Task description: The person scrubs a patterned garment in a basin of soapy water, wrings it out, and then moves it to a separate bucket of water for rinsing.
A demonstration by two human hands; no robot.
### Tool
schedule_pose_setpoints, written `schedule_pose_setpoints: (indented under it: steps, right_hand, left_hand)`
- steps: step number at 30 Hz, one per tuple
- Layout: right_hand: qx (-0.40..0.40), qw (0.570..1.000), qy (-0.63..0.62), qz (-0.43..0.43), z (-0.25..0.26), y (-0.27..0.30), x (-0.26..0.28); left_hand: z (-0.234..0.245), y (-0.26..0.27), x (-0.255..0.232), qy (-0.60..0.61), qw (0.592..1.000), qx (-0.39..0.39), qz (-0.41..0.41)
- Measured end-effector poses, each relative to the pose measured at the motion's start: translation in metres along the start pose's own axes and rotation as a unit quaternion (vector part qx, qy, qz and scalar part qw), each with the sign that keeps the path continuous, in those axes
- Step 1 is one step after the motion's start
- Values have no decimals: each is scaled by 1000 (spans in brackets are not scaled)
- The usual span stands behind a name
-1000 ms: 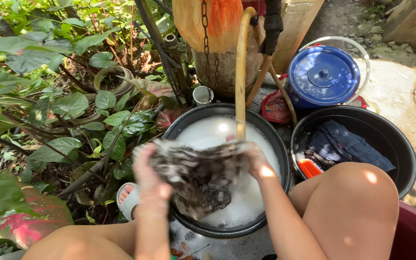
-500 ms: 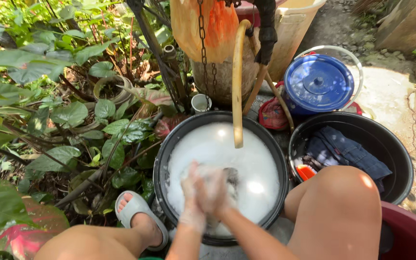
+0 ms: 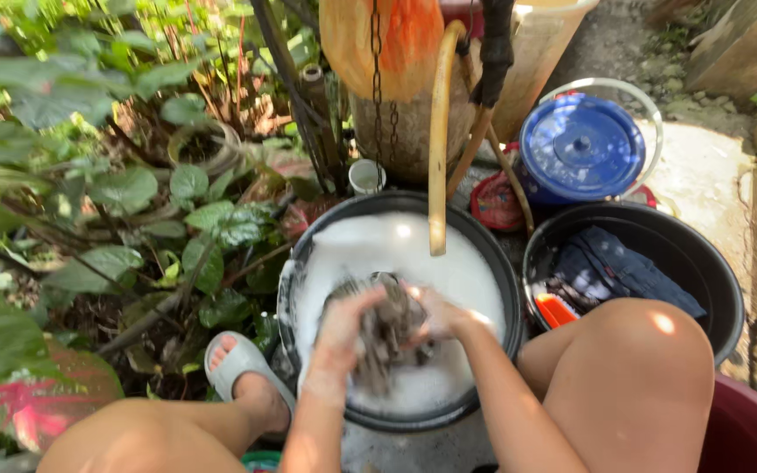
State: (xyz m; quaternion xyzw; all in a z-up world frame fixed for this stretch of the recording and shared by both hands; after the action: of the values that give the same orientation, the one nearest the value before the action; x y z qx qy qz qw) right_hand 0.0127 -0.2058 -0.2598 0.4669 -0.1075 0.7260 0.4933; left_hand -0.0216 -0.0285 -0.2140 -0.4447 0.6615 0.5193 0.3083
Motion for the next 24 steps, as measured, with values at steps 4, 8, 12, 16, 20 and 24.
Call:
schedule_pose_setpoints:
  steps: [4, 8, 12, 16, 20, 24]
  right_hand:
    - [57, 894, -444, -11, -9, 3, -19]
    - [-144, 904, -319, 244, 11, 13, 40]
    - [-317, 880, -200, 292, -39, 29, 116]
    - [-404, 822, -359, 179, 22, 27, 104]
    - [-495, 790, -210, 295, 40, 51, 129]
    - [-428, 837, -208, 271, 19, 33, 122]
  left_hand:
    - [33, 13, -60, 245, 966, 55, -66]
    - [16, 15, -32, 236, 962, -121, 64]
    - [-20, 17, 17, 199, 964, -147, 101]
    - [-56, 20, 36, 125, 986, -109, 35]
    - [-47, 12, 16, 100, 986, -132, -26]
    - [-30, 28, -13, 119, 988, -100, -12]
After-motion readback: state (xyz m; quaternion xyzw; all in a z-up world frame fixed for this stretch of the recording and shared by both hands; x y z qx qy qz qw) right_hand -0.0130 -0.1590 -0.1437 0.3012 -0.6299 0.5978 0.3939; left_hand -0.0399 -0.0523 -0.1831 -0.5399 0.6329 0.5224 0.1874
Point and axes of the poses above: each hand's wrist, its own y-axis away from the middle knuckle, its own z-axis out of the back of the hand, x = y × z, the point moved 7 cm from there along -y, towards the middle knuckle, and after that the axes turned 8 degrees about -y, right-handed, at the moved point
